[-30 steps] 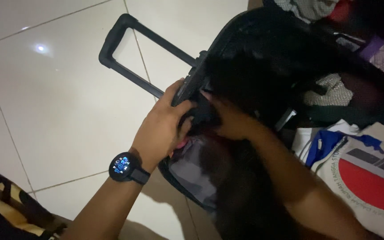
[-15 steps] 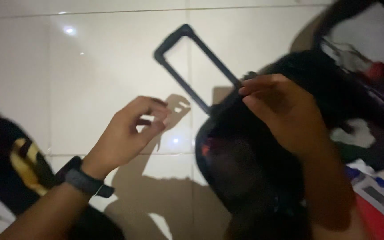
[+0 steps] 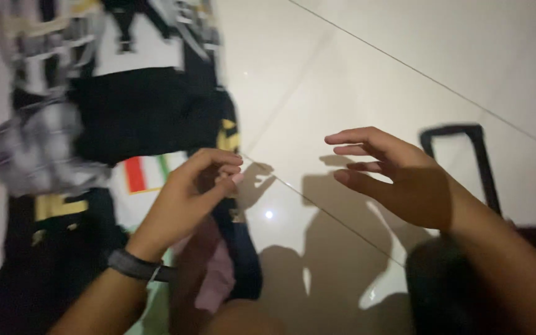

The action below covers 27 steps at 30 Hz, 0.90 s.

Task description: Fold various items of clothing and place them into a suitcase.

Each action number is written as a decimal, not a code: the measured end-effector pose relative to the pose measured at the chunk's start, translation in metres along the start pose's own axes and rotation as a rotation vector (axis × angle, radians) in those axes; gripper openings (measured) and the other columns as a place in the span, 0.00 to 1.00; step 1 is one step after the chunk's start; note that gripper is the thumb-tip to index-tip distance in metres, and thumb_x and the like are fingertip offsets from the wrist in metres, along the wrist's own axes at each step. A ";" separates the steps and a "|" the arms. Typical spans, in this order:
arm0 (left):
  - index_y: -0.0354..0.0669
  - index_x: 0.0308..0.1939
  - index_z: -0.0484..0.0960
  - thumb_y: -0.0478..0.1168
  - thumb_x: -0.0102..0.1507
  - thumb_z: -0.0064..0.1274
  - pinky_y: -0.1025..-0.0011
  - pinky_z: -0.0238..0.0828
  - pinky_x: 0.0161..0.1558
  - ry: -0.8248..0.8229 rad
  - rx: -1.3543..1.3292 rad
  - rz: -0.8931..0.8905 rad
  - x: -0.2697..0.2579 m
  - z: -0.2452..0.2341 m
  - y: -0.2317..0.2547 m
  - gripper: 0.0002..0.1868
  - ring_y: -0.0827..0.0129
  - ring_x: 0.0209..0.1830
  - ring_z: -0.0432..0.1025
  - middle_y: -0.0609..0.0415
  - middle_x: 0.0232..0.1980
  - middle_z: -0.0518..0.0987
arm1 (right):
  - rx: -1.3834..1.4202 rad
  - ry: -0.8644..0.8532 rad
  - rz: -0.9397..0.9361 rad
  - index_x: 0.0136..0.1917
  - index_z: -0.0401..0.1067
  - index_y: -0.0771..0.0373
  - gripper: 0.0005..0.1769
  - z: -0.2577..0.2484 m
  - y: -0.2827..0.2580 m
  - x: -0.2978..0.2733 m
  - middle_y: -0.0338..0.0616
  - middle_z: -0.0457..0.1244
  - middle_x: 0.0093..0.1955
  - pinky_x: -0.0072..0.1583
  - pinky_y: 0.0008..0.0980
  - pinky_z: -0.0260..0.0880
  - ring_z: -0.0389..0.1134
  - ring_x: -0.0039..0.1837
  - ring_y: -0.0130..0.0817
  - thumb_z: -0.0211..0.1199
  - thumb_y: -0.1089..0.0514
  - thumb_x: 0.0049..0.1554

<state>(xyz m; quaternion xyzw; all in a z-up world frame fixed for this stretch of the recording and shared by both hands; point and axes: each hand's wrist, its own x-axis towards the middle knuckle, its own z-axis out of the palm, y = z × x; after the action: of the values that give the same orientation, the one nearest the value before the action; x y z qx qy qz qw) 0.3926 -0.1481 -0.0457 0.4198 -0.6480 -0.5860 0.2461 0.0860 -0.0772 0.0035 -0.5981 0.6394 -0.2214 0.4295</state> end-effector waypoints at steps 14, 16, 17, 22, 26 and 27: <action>0.42 0.56 0.79 0.38 0.62 0.59 0.69 0.75 0.56 0.459 0.042 -0.099 -0.053 -0.169 -0.074 0.19 0.69 0.55 0.78 0.54 0.53 0.82 | -0.025 -0.263 0.050 0.73 0.62 0.52 0.33 0.104 -0.125 0.163 0.45 0.60 0.73 0.67 0.42 0.68 0.64 0.74 0.42 0.63 0.53 0.56; 0.43 0.57 0.79 0.39 0.61 0.60 0.69 0.76 0.55 0.502 0.074 -0.154 -0.043 -0.173 -0.084 0.20 0.69 0.55 0.78 0.53 0.53 0.81 | -0.059 -0.288 -0.032 0.73 0.61 0.53 0.33 0.119 -0.120 0.188 0.46 0.60 0.73 0.67 0.43 0.68 0.63 0.75 0.42 0.63 0.54 0.55; 0.45 0.57 0.79 0.39 0.61 0.61 0.70 0.76 0.54 0.502 0.108 -0.209 -0.033 -0.174 -0.089 0.21 0.68 0.54 0.77 0.52 0.54 0.79 | -0.074 -0.286 -0.086 0.73 0.61 0.54 0.34 0.124 -0.115 0.201 0.46 0.59 0.73 0.67 0.43 0.68 0.61 0.75 0.43 0.63 0.55 0.55; 0.48 0.61 0.77 0.37 0.59 0.64 0.64 0.73 0.56 0.637 0.068 -0.189 0.009 -0.173 -0.134 0.26 0.55 0.58 0.72 0.45 0.63 0.72 | -0.164 -0.279 -0.055 0.74 0.60 0.52 0.36 0.164 -0.089 0.274 0.46 0.61 0.72 0.67 0.42 0.71 0.62 0.75 0.42 0.66 0.54 0.54; 0.50 0.61 0.79 0.28 0.52 0.62 0.54 0.58 0.71 0.852 0.459 -0.068 0.048 -0.179 -0.176 0.32 0.45 0.77 0.56 0.48 0.78 0.62 | -0.211 -0.259 -0.375 0.72 0.62 0.56 0.40 0.215 -0.054 0.317 0.51 0.64 0.68 0.67 0.43 0.70 0.66 0.71 0.47 0.72 0.53 0.50; 0.50 0.61 0.79 0.28 0.52 0.62 0.54 0.58 0.71 0.865 0.459 -0.081 0.053 -0.187 -0.182 0.32 0.45 0.77 0.56 0.48 0.78 0.62 | -0.211 -0.275 -0.382 0.72 0.62 0.56 0.40 0.234 -0.044 0.329 0.51 0.64 0.68 0.67 0.43 0.70 0.66 0.71 0.47 0.72 0.53 0.50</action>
<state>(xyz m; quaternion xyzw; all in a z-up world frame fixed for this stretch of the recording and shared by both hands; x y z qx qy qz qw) 0.5626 -0.2885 -0.1953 0.6929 -0.5820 -0.2088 0.3709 0.3301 -0.3459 -0.1797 -0.7741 0.4700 -0.1473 0.3977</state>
